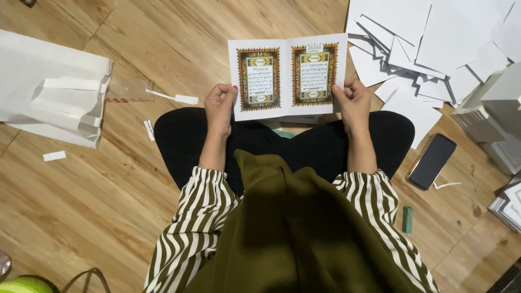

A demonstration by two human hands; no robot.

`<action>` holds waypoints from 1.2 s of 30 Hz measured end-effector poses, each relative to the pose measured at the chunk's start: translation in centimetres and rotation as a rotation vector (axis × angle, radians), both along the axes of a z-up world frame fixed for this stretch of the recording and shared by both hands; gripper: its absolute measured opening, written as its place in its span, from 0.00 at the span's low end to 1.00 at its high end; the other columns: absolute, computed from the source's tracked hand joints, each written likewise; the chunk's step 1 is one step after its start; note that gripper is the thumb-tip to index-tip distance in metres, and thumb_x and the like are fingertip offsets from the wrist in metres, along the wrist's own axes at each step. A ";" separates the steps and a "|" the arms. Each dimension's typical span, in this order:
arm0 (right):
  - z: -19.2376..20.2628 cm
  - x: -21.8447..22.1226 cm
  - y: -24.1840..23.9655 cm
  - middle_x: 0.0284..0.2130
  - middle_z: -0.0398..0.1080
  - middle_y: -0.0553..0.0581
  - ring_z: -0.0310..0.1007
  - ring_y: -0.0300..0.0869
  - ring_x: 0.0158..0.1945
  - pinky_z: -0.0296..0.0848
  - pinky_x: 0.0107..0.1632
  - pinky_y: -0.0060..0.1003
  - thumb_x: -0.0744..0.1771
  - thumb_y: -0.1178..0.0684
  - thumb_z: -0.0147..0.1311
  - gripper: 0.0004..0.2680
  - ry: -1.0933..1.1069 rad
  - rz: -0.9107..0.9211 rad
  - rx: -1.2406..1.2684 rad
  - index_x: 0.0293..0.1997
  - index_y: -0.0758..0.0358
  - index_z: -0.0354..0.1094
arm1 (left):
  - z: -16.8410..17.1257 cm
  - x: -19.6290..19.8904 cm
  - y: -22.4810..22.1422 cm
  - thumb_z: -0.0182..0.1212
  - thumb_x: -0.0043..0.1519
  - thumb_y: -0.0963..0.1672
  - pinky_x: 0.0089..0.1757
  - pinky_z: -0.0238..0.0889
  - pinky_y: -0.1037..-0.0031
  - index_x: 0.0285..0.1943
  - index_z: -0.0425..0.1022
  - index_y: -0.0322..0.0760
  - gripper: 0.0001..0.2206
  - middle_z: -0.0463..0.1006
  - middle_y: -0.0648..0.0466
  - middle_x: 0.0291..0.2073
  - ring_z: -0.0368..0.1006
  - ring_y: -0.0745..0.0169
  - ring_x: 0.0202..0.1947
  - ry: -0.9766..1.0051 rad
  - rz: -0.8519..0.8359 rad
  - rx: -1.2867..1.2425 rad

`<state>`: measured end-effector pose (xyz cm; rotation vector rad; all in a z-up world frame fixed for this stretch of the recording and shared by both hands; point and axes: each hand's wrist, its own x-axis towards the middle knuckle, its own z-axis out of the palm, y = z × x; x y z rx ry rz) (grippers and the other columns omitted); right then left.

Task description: Folding printed paper sheets and organizing them into stacks on the floor.

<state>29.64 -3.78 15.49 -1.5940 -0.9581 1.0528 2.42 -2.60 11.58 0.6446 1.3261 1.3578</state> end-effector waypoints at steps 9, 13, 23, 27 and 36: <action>-1.0 0.2 0.1 0.20 0.67 0.48 0.61 0.28 0.22 0.61 0.24 0.18 0.63 0.60 0.53 0.03 0.006 -0.011 0.018 0.37 0.62 0.66 | 0.6 0.2 0.2 0.56 0.53 0.38 0.23 0.56 0.91 0.28 0.70 0.37 0.02 0.65 0.60 0.15 0.59 0.80 0.17 0.022 -0.009 -0.013; -0.5 -0.1 0.2 0.20 0.67 0.48 0.60 0.28 0.22 0.60 0.24 0.18 0.63 0.59 0.54 0.03 0.000 -0.006 0.016 0.38 0.61 0.65 | 1.6 0.3 0.3 0.56 0.53 0.38 0.23 0.57 0.91 0.29 0.70 0.37 0.02 0.66 0.60 0.15 0.59 0.80 0.18 0.020 -0.015 0.001; 1.1 -0.5 -0.1 0.21 0.68 0.49 0.62 0.29 0.22 0.63 0.24 0.20 0.63 0.60 0.54 0.03 -0.035 -0.013 0.059 0.36 0.62 0.65 | 2.3 0.4 0.8 0.55 0.56 0.39 0.29 0.62 0.89 0.33 0.70 0.38 0.01 0.71 0.58 0.20 0.64 0.79 0.22 0.091 -0.046 0.090; 0.4 1.2 -0.2 0.22 0.68 0.51 0.62 0.32 0.24 0.63 0.26 0.22 0.63 0.60 0.55 0.04 -0.107 0.000 0.112 0.37 0.62 0.65 | 7.5 0.9 1.1 0.55 0.57 0.39 0.33 0.64 0.87 0.34 0.70 0.39 0.01 0.73 0.59 0.24 0.66 0.79 0.26 0.184 -0.078 0.184; 23.5 -3.8 0.1 0.40 0.73 0.57 0.70 0.47 0.45 0.51 0.59 0.38 0.74 0.43 0.51 0.12 -1.595 0.326 0.892 0.50 0.64 0.67 | 25.1 5.3 4.1 0.60 0.56 0.41 0.34 0.49 0.72 0.31 0.69 0.45 0.05 0.72 0.61 0.26 0.68 0.64 0.30 1.399 -0.257 1.360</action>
